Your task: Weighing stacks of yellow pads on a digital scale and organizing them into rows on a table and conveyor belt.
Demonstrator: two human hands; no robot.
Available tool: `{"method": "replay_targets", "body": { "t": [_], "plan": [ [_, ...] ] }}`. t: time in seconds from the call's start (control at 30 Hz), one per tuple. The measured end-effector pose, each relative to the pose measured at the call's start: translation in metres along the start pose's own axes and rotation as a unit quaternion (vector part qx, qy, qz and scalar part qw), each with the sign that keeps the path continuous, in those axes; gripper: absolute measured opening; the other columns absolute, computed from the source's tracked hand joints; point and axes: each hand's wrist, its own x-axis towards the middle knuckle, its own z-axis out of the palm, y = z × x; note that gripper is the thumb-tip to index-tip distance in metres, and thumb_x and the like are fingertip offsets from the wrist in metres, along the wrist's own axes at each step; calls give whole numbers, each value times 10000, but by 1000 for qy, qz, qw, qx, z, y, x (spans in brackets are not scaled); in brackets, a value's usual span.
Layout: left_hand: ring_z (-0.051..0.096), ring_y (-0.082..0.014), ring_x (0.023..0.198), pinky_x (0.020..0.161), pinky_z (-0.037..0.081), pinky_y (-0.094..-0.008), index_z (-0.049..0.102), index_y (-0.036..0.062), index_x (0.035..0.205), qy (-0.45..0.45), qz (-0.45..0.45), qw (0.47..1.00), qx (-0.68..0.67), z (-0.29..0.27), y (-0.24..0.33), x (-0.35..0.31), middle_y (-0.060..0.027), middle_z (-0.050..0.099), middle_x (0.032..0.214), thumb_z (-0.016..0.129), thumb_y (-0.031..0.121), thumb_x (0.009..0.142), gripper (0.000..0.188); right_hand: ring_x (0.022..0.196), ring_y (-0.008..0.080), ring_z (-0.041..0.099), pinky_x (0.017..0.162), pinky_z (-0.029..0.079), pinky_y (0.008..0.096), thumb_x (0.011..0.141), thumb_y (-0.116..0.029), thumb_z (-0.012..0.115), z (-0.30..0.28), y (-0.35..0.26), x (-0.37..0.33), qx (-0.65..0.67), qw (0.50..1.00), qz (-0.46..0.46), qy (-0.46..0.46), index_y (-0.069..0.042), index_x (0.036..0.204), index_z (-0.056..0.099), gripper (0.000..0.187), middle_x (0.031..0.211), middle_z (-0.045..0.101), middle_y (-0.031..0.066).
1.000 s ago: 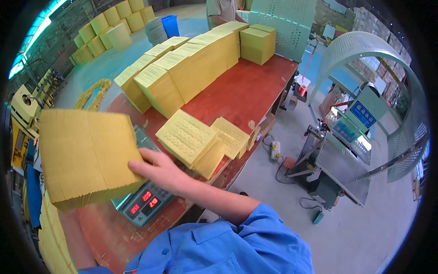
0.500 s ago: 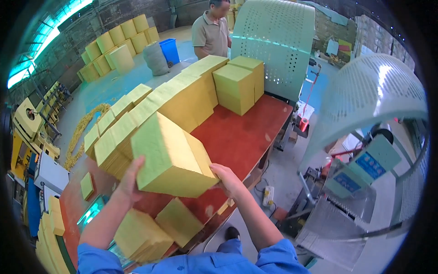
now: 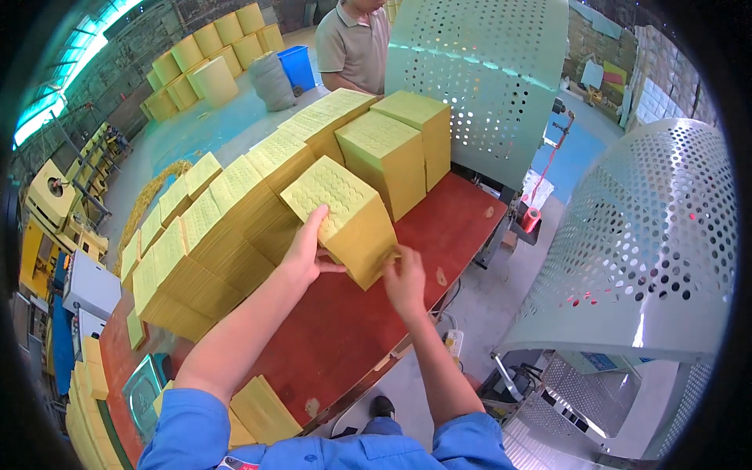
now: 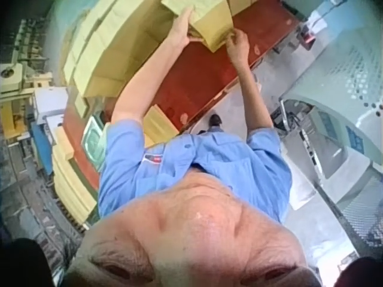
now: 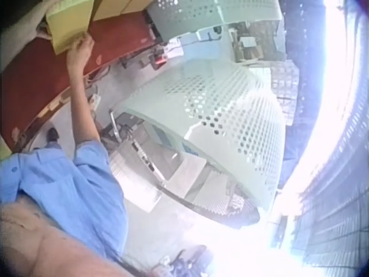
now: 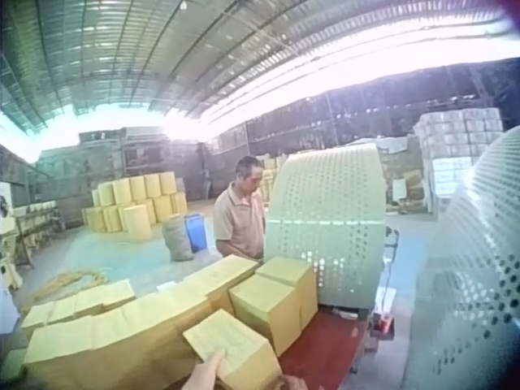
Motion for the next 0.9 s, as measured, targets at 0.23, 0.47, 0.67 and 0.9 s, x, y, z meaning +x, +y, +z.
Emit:
{"method": "replay_targets", "body": {
  "t": [0.23,0.47,0.67,0.9],
  "plan": [
    [447,-421,1269,943,452,-653,392,154,1449,49,-29,998,13,11,29,51,-171,417,1435,538,667,840,810,1314,376,462,1050,444,408,829,-106,664,24,-3,1,0,997,-9,-73,12,1400,425,629,1454,407,231],
    [397,-419,1314,951,444,-660,368,138,1467,63,-39,997,23,31,31,64,-194,397,1452,535,665,843,834,1317,372,463,1045,454,404,821,-73,662,24,0,6,-138,988,-53,-54,-20,1452,376,695,1506,370,201],
    [342,-420,1369,972,355,-731,343,166,1489,46,-47,998,-8,11,35,67,-157,331,1536,600,686,802,900,1305,400,465,1066,426,450,831,-95,638,44,5,4,-139,985,-86,-46,-2,1440,388,665,1457,427,238],
    [617,-418,1080,942,491,-444,506,-117,1277,21,221,964,144,17,48,-29,-301,622,1178,663,427,837,717,1214,301,551,1058,416,387,907,-50,601,11,51,15,-42,996,-81,-11,25,1304,560,406,1315,588,182]
  ]
}}
